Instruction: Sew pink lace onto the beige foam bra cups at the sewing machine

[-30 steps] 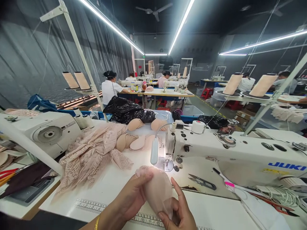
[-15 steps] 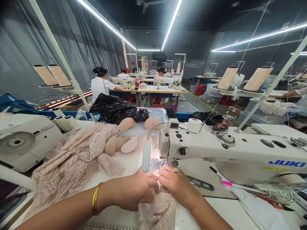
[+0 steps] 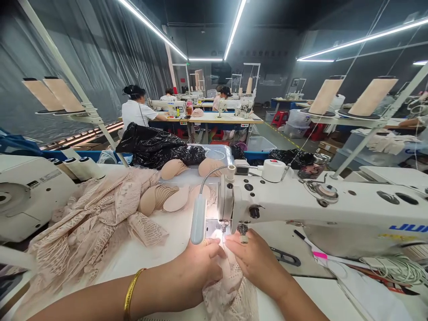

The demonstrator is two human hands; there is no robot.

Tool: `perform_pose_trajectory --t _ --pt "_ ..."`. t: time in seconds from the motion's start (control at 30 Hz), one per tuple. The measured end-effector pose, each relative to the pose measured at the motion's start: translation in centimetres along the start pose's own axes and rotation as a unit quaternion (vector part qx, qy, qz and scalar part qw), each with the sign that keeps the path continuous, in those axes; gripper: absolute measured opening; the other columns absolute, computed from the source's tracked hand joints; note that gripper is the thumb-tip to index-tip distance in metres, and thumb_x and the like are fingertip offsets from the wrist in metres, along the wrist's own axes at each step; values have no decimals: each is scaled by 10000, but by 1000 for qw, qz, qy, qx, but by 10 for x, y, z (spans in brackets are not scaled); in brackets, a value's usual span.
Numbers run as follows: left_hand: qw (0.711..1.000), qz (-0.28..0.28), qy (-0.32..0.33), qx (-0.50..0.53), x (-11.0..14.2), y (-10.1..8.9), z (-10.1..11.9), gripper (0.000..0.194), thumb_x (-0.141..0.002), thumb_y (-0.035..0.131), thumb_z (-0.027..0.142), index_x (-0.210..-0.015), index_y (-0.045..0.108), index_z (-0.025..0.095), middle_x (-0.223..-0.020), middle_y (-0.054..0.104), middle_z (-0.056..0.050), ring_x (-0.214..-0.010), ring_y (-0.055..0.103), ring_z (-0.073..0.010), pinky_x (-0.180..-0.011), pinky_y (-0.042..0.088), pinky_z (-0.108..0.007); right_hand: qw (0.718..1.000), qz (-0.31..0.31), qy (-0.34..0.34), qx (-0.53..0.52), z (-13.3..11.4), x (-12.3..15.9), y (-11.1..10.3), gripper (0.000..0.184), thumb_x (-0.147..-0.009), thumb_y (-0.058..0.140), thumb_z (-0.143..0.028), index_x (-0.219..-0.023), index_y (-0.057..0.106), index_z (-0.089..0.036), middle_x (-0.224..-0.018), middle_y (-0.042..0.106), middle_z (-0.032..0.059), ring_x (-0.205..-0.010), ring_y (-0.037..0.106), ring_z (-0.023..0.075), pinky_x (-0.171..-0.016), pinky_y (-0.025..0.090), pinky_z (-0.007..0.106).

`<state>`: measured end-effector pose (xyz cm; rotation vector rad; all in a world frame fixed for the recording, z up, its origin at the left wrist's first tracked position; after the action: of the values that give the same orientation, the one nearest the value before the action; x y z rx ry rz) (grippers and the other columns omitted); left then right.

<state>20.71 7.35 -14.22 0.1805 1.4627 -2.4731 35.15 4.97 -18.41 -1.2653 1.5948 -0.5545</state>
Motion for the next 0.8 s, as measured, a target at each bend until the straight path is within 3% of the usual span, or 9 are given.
perform_pose_trajectory --t 0.1,0.27,0.33,0.53,0.8 --pt "999 23 -17 37 -2 -2 -1 212 -682 692 34 -640 551 187 -1027 634 -90 -966 622 -334 -959 428 -533 997 -48 -50 34 -5 1 10 411 -1008 510 -168 -1189 817 -372 -1173 826 43 -991 744 270 -860 614 392" --pt "977 -168 -117 -53 -6 24 -8 137 -729 705 65 -762 625 172 -1233 624 -132 -1106 606 -377 -925 513 -617 992 -28 -82 88 -12 -2 3 455 -1040 401 -138 -1178 811 -281 -1086 823 100 -971 754 278 -796 644 411" --pt "967 -202 -133 -79 -7 27 -8 130 -751 704 79 -809 640 177 -1289 609 -124 -1133 610 -370 -918 532 -601 990 -23 -93 99 -18 -3 -1 475 -1036 368 -123 -1103 815 -267 -1074 825 99 -936 755 282 -737 638 409" --pt "962 -215 -154 -73 -8 29 -5 123 -763 711 92 -831 658 180 -1332 604 -109 -1148 615 -354 -956 532 -593 988 3 -111 106 -31 -8 -13 451 -1003 378 -98 -991 801 -253 -1044 832 86 -826 725 272 -599 569 360" --pt "969 -193 -140 -57 -6 31 -8 153 -730 742 100 -836 674 186 -1352 608 -106 -1111 636 -337 -930 547 -555 989 17 -107 103 -35 -10 -19 417 -939 414 -50 -913 776 -255 -986 829 60 -810 695 252 -611 534 331"
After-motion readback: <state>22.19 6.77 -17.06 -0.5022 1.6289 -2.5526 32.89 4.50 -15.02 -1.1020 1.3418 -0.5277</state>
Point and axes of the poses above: each hand's wrist, its own x-axis away from the middle knuckle, its own y-axis out of the palm, z = x × y, the point moved 9 cm from there along -x, towards the middle knuckle
